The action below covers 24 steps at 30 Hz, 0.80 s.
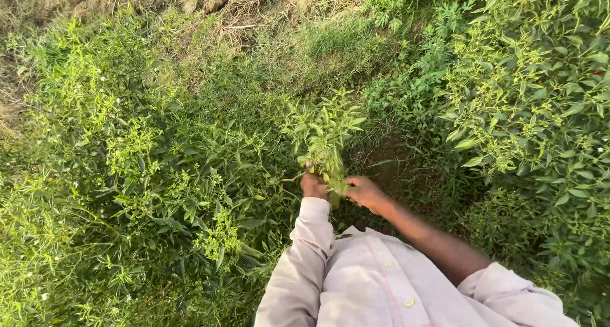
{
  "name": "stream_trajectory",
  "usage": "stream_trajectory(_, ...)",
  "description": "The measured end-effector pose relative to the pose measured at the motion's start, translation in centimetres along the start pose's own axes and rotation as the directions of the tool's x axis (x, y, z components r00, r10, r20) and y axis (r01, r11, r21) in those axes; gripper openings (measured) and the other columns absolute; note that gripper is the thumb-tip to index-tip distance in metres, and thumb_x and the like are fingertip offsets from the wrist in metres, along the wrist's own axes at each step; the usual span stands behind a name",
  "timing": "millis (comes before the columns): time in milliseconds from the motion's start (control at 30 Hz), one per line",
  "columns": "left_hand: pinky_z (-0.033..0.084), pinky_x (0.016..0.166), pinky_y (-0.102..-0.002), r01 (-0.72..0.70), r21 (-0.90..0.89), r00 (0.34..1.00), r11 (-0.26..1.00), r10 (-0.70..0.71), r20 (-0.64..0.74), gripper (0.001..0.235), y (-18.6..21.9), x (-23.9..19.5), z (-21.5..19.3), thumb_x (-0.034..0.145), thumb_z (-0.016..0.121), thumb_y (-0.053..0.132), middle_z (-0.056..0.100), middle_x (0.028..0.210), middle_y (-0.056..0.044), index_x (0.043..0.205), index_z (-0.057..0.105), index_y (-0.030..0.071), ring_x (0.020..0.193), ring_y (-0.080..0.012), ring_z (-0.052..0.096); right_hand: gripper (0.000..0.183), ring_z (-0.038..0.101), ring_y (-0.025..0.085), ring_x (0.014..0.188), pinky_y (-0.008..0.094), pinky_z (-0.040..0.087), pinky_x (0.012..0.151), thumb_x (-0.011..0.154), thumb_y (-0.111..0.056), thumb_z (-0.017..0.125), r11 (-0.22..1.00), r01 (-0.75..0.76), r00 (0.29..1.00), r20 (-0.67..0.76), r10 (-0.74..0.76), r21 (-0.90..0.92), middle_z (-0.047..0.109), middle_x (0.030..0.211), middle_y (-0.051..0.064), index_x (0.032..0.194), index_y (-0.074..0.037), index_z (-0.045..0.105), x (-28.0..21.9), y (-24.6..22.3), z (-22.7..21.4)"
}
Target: Picking red and green chili peppers from a plant and placing them into a yellow plastic bag.
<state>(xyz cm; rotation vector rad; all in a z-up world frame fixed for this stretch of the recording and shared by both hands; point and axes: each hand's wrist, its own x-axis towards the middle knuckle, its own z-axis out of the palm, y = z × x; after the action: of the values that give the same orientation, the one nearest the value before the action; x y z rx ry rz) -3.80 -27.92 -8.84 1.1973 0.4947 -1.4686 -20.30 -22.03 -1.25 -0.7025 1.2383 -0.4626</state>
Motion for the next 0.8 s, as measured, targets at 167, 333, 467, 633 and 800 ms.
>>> stream_trajectory(167, 0.063, 0.068, -0.054, 0.005, 0.053, 0.999, 0.999, -0.008, 0.05, 0.035, 0.1, 1.4, -1.7, 0.105, 0.05, 0.028, 0.068, 0.11, -0.019, 0.122, 0.063, 0.0, 0.084, -0.0343, 0.071, 0.018, 0.047, 0.008, 0.05, 0.025, 0.034, 0.042, 0.088, -0.017, 0.069, 0.992, 0.07, 0.997, 0.05, -0.065, -0.109, 0.057, 0.063, -0.002, 0.102, -0.01, 0.077, 0.1, 0.6, 0.8)
stream_trajectory(333, 0.066, 0.068, -0.047, -0.043, 0.116, 0.998, 0.992, 0.038, 0.047, 0.036, 0.4, 3.1, -2.2, 0.1, 0.041, 0.01, 0.072, 0.113, -0.023, 0.125, 0.067, 0.002, 0.084, -0.0328, 0.075, 0.017, 0.046, 0.009, 0.048, 0.026, 0.033, 0.041, 0.089, -0.021, 0.072, 0.994, -0.049, 0.986, 0.155, 0.064, -0.099, 0.056, 0.062, 0.0, 0.088, -0.004, 0.07, -5.3, -2.0, 1.0)
stream_trajectory(467, 0.063, 0.07, -0.05, 0.045, 0.052, 0.999, 0.998, -0.044, -0.022, 0.034, 1.0, -1.3, 0.5, 0.103, 0.05, 0.026, 0.067, 0.109, -0.023, 0.121, 0.064, 0.001, 0.086, -0.0344, 0.07, 0.022, 0.047, 0.009, 0.051, 0.024, 0.036, 0.042, 0.093, -0.024, 0.067, 0.976, 0.048, 0.965, 0.241, -0.1, 0.21, 0.058, 0.068, 0.002, 0.088, -0.003, 0.064, -7.7, -3.0, -1.1)
stream_trajectory(633, 0.06, 0.074, -0.048, 0.049, -0.041, 0.998, 0.998, -0.051, -0.042, 0.031, -1.9, -1.4, -0.8, 0.103, 0.059, 0.026, 0.064, 0.112, -0.018, 0.122, 0.059, 0.001, 0.1, -0.0318, 0.064, 0.02, 0.058, 0.013, 0.061, 0.025, 0.039, 0.041, 0.088, -0.023, 0.065, 0.877, 0.03, 0.956, 0.243, -0.165, 0.479, 0.065, 0.082, 0.006, 0.094, -0.004, 0.063, -7.5, -4.3, -3.5)
stream_trajectory(800, 0.057, 0.064, -0.037, -0.016, -0.113, 0.999, 0.993, 0.022, 0.044, 0.03, -7.1, 6.3, -4.4, 0.099, 0.066, 0.027, 0.069, 0.102, -0.012, 0.114, 0.068, 0.001, 0.084, -0.0245, 0.064, 0.02, 0.057, 0.011, 0.062, 0.024, 0.04, 0.044, 0.092, -0.024, 0.065, 0.919, 0.077, 0.958, 0.226, -0.176, 0.388, 0.063, 0.08, 0.004, 0.095, -0.004, 0.063, -7.2, -7.8, -3.0)
